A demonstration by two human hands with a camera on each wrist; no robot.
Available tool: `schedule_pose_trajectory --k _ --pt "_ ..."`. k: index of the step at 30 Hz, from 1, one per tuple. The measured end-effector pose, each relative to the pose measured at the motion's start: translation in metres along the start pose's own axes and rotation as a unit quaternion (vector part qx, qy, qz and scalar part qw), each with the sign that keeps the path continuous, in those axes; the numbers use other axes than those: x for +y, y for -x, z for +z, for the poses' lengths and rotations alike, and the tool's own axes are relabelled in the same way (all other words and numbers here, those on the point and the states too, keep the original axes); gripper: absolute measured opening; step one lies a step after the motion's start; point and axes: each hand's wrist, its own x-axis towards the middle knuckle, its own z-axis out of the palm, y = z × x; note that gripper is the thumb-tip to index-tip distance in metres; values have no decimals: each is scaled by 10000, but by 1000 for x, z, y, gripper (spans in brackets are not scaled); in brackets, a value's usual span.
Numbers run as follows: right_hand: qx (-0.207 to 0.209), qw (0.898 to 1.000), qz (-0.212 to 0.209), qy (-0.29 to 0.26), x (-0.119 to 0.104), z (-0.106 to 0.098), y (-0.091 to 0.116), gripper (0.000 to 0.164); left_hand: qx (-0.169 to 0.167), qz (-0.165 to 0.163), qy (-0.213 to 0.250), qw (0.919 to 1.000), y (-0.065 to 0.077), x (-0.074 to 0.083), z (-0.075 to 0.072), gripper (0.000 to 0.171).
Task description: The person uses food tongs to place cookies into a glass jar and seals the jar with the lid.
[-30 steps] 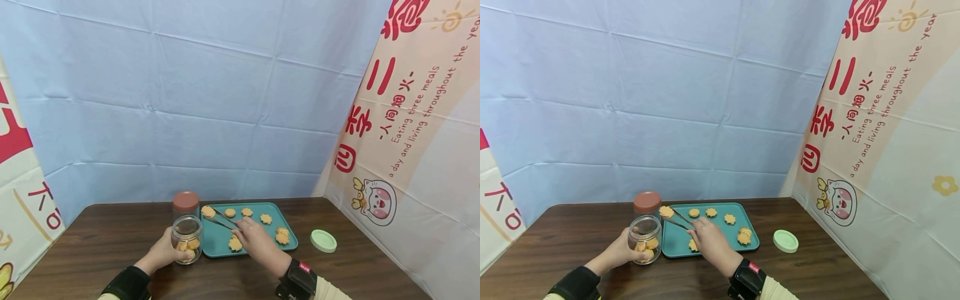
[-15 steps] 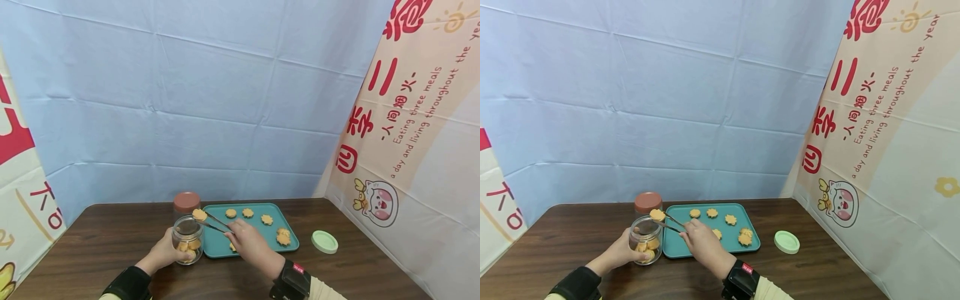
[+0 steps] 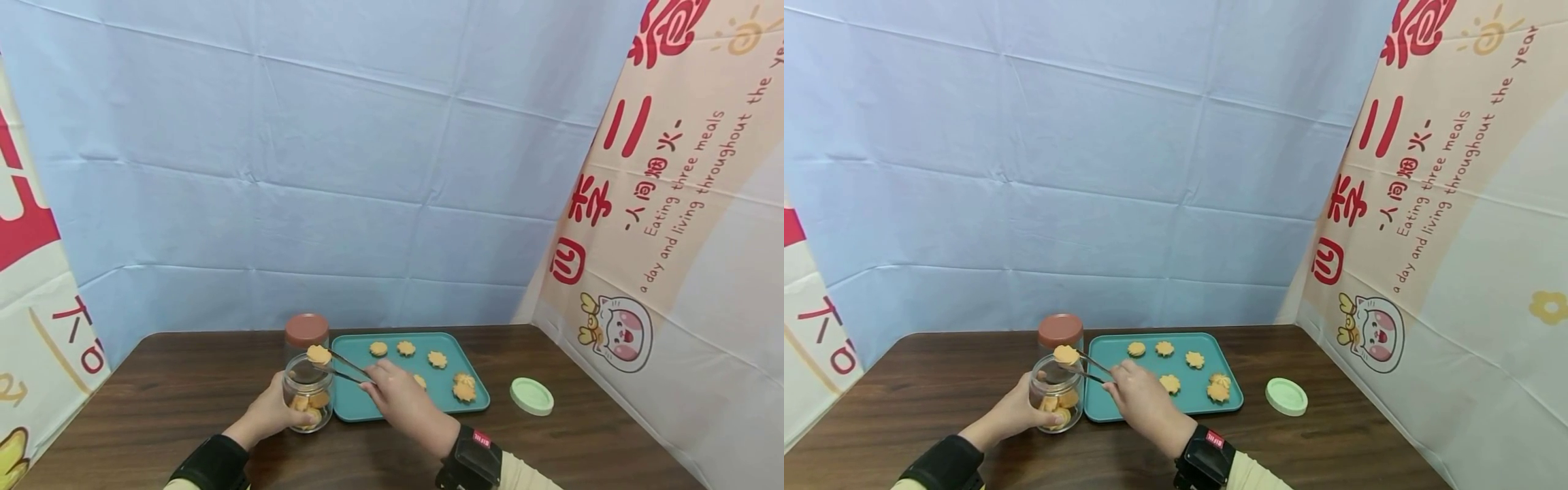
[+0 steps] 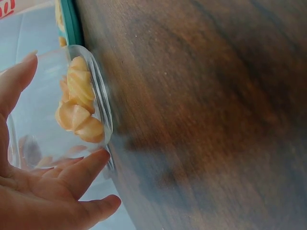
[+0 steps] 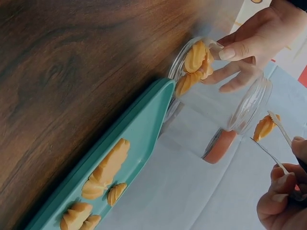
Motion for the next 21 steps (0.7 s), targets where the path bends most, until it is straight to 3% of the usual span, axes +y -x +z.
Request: schedule_pose_trajectory --k 7,15,21 --pt "-58 10000 -18 -58 -2 1 -2 15 39 -11 -114 9999 0 1 0 100" --pt "-274 9967 461 -615 0 0 -2 25 97 33 -166 9998 0 1 1 100" --pt "-227 9963 483 -677 4 0 1 26 115 -7 -179 9998 0 1 1 99"
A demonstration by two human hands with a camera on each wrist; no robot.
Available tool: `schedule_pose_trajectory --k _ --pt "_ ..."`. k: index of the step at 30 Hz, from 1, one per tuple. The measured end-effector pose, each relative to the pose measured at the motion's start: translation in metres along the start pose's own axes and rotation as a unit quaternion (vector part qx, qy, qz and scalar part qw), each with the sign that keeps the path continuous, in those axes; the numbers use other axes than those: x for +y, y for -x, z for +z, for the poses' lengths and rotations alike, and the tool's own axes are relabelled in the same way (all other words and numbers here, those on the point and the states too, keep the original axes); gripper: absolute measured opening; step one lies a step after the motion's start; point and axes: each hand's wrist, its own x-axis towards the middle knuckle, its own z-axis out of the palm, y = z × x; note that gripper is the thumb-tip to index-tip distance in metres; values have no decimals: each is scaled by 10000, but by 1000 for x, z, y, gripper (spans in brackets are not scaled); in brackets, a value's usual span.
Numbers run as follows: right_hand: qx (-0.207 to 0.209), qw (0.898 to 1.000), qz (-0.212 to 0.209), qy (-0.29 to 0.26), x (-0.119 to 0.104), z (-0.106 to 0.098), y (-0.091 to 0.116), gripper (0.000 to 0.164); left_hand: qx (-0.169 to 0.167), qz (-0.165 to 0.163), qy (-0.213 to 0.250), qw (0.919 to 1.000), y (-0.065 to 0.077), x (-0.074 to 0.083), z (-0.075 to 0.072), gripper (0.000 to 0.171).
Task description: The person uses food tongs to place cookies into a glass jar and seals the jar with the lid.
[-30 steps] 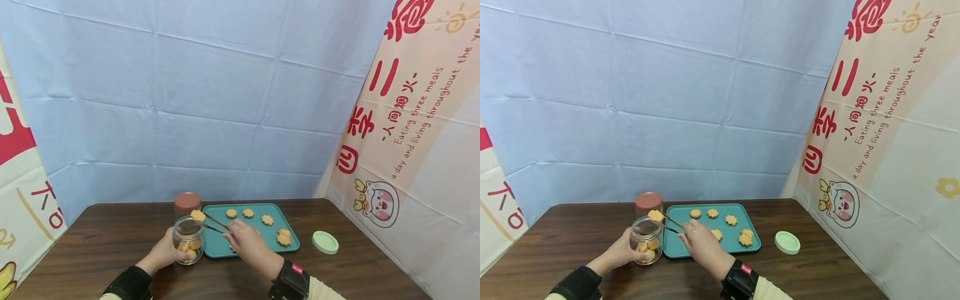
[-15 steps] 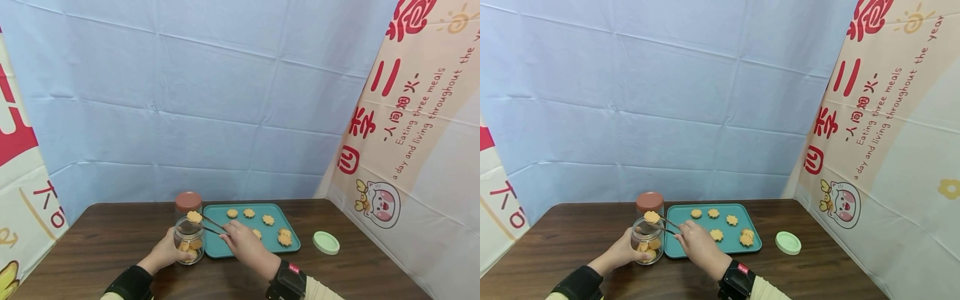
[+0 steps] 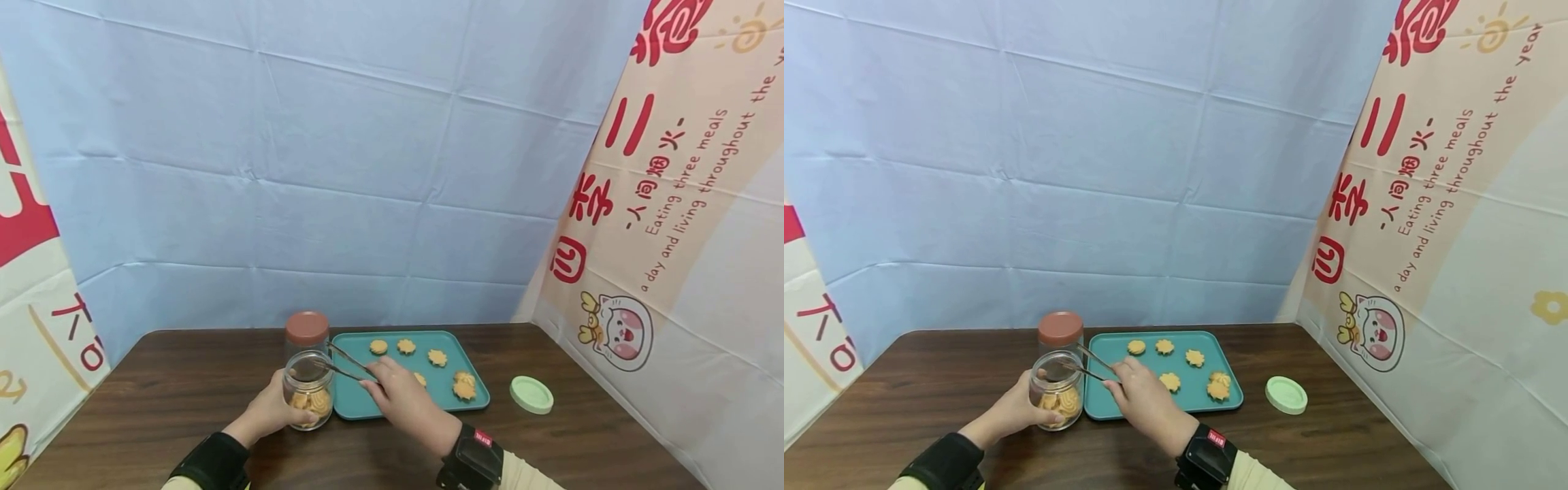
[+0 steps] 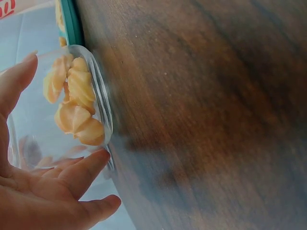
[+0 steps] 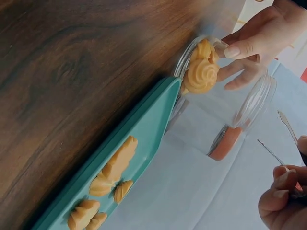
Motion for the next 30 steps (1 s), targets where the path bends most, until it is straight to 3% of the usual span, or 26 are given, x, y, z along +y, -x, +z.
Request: schedule_pose_trajectory --k 17,30 --pt "43 9996 252 122 11 -9 12 24 -41 -16 -39 10000 0 2 0 100" --pt "81 9995 295 97 14 -11 17 24 -167 82 203 9996 0 1 0 98"
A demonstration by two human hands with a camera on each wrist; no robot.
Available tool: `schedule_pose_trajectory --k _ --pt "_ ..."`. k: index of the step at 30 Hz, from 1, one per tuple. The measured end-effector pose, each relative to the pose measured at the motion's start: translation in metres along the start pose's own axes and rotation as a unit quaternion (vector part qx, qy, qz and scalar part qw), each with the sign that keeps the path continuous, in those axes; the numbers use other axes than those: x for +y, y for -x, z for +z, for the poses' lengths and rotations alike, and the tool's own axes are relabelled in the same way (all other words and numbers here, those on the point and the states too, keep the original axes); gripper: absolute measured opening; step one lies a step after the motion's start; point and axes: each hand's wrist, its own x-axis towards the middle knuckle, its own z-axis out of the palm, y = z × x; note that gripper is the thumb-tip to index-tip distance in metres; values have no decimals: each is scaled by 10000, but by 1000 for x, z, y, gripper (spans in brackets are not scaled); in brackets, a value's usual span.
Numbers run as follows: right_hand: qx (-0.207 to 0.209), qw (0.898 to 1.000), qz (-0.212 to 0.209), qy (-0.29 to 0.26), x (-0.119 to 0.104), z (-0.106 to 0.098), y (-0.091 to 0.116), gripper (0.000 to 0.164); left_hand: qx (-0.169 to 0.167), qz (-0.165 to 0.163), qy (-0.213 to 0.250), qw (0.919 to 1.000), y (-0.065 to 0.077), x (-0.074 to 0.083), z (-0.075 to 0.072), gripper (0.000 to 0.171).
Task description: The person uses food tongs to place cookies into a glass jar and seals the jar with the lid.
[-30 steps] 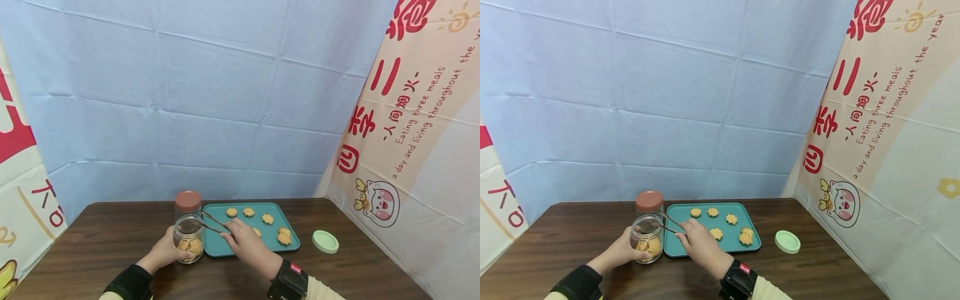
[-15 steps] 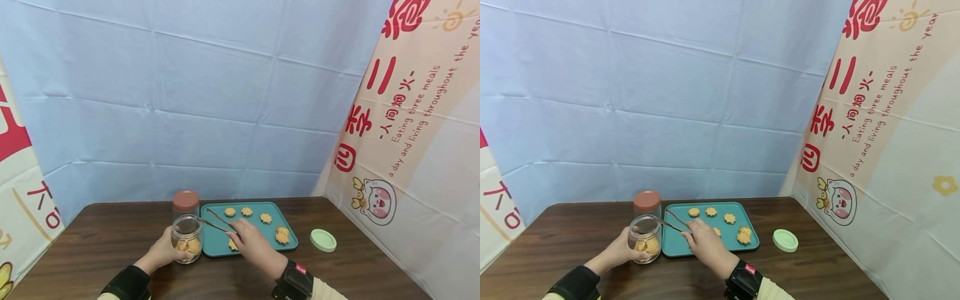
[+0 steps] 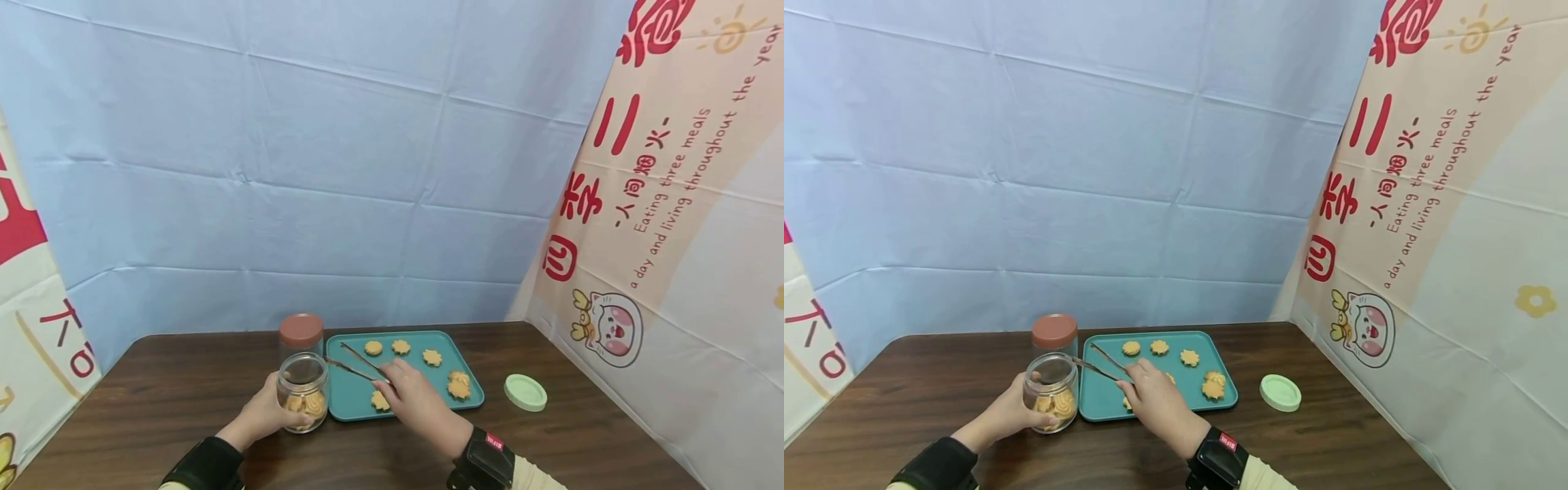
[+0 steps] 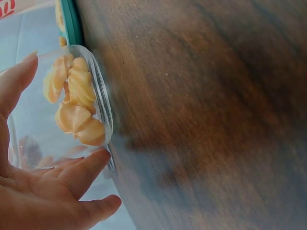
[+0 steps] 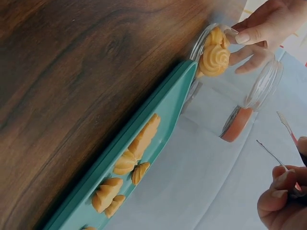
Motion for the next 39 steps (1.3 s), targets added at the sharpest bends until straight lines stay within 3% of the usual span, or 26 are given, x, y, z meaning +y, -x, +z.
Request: schedule_pose_trajectory --k 18,39 --pt "0 9997 220 -61 11 -3 9 22 33 109 -10 9999 2 -1 1 96" --pt "-77 9990 434 -54 22 -6 14 17 101 2 -211 9997 -1 0 0 97"
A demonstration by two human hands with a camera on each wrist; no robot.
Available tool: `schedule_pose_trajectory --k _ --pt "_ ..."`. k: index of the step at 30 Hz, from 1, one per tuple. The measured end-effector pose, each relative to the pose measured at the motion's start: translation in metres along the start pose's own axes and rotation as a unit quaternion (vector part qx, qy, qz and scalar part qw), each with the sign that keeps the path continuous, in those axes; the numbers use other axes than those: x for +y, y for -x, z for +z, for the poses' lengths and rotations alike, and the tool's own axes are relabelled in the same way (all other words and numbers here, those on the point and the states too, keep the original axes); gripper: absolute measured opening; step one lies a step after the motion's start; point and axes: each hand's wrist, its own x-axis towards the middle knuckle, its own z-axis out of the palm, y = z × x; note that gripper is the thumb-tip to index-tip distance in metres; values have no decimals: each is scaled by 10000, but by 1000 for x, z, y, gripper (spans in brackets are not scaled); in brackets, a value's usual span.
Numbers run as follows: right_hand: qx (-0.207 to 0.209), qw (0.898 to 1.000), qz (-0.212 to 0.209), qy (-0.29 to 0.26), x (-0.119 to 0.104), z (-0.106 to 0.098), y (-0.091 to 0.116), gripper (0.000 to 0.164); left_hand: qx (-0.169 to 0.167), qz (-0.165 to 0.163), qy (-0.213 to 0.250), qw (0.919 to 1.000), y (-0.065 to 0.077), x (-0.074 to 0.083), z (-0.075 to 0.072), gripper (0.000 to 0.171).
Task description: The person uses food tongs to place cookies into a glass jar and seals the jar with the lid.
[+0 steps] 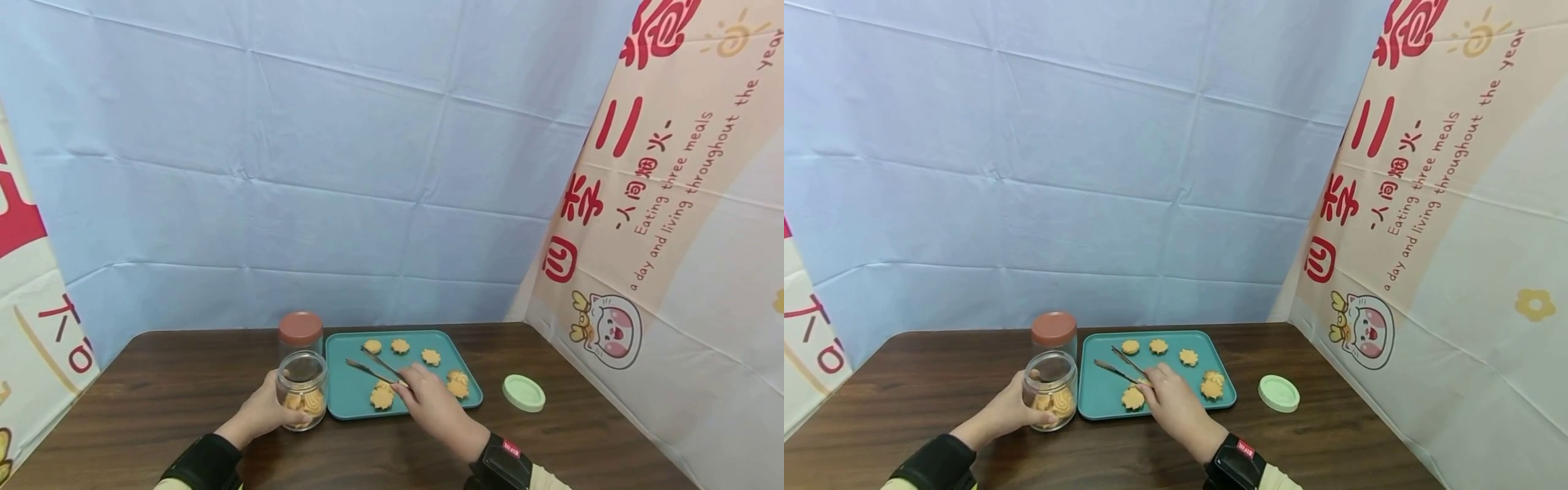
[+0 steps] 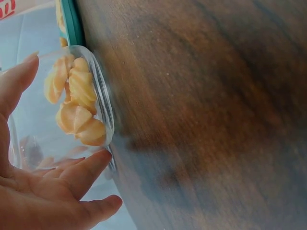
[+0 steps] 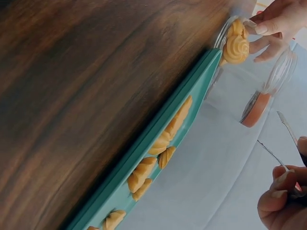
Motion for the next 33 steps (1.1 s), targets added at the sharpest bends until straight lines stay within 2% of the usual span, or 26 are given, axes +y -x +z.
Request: schedule_pose_trajectory --k 11,19,27,33 --pt "-121 9997 194 11 4 -1 5 22 -92 207 -45 9997 0 -3 -3 100" --pt "-89 9997 226 58 7 -1 8 19 -52 41 -23 10000 3 5 -4 96" --pt "-81 9993 346 138 10 0 12 13 -62 48 50 10000 3 5 -2 97" --pt "-73 9991 377 160 12 0 14 15 -56 0 50 10000 2 2 -1 97"
